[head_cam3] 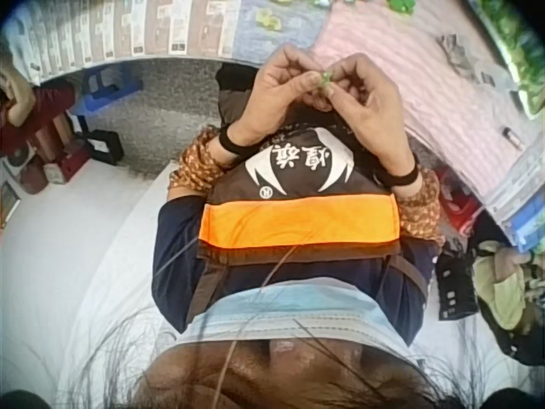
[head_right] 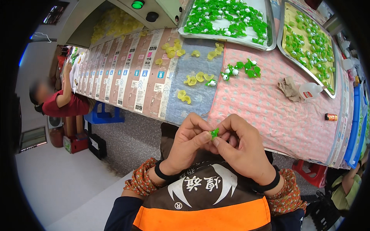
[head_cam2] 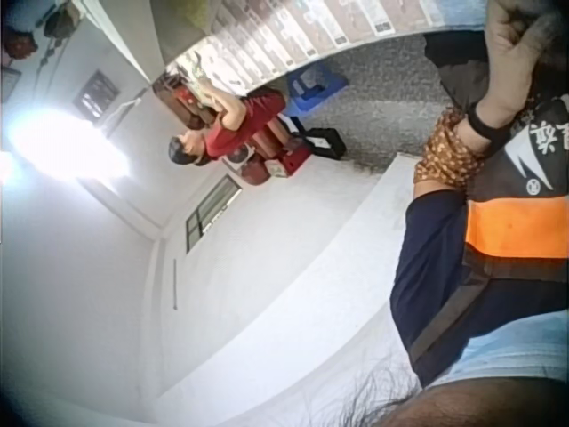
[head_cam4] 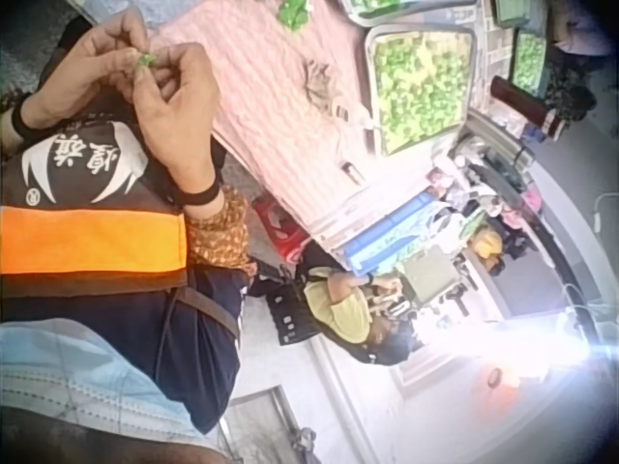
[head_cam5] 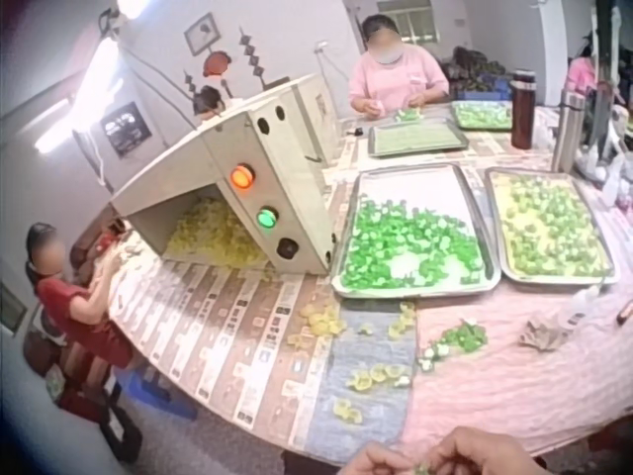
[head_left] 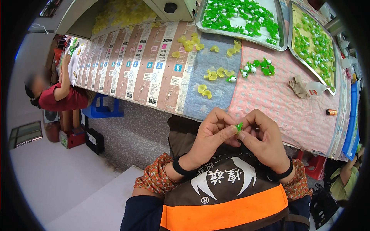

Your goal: The person is assembling small green and yellow plastic parts using glue at a workstation.

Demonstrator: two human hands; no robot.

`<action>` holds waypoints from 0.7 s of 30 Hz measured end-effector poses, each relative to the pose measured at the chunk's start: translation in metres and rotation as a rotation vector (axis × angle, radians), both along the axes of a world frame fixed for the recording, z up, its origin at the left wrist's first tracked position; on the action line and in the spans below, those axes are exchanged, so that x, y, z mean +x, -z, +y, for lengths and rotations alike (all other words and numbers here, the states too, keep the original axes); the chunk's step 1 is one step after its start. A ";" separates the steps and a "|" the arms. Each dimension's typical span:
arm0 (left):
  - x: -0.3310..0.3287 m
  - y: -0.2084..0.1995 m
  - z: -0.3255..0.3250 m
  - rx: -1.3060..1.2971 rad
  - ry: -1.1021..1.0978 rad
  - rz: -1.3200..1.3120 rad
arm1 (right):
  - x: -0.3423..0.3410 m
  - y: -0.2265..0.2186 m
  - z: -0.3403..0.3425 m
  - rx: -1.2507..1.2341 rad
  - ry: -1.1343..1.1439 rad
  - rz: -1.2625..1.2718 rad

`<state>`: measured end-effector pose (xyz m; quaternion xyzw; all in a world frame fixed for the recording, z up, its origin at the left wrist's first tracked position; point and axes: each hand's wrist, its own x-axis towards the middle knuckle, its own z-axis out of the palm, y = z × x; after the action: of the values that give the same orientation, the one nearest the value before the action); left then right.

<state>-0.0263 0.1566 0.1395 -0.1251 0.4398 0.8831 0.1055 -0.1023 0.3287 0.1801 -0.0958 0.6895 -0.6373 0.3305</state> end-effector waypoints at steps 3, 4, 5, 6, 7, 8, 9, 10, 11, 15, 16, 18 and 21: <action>0.001 -0.002 0.000 0.054 0.013 -0.011 | 0.001 0.003 -0.002 -0.043 0.016 -0.052; 0.002 -0.003 0.001 0.112 0.011 -0.046 | 0.001 0.003 -0.002 -0.043 0.016 -0.054; 0.002 -0.004 0.001 0.111 0.011 -0.047 | 0.001 0.003 -0.002 -0.050 0.016 -0.049; 0.002 -0.005 0.001 0.127 0.009 -0.039 | 0.001 0.003 -0.002 -0.057 0.016 -0.045; 0.002 -0.006 0.001 0.143 0.007 -0.032 | 0.002 0.003 -0.002 -0.057 0.016 -0.045; 0.002 -0.005 0.001 0.143 0.008 -0.032 | 0.002 0.003 -0.002 -0.056 0.016 -0.042; 0.002 -0.004 0.000 0.129 0.017 -0.019 | 0.003 0.003 -0.001 -0.055 0.016 -0.038; 0.002 -0.004 0.000 0.115 0.026 -0.005 | 0.003 0.004 -0.001 -0.055 0.016 -0.039; 0.002 -0.003 0.000 0.115 0.026 -0.006 | 0.004 0.005 -0.001 -0.061 0.017 -0.033; 0.002 -0.001 0.000 0.123 0.022 0.014 | 0.006 0.005 -0.002 -0.083 0.032 -0.061; 0.002 -0.001 -0.001 0.147 0.024 0.014 | 0.006 0.004 -0.002 -0.083 0.032 -0.061; 0.001 -0.001 -0.001 0.191 0.021 0.007 | 0.005 0.003 -0.002 -0.079 0.019 -0.019; 0.000 -0.001 -0.001 0.236 0.023 0.002 | 0.006 0.005 -0.002 -0.085 0.030 0.009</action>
<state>-0.0258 0.1554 0.1406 -0.1058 0.3345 0.9275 0.1291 -0.0962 0.3268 0.1748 -0.1022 0.6646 -0.6704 0.3137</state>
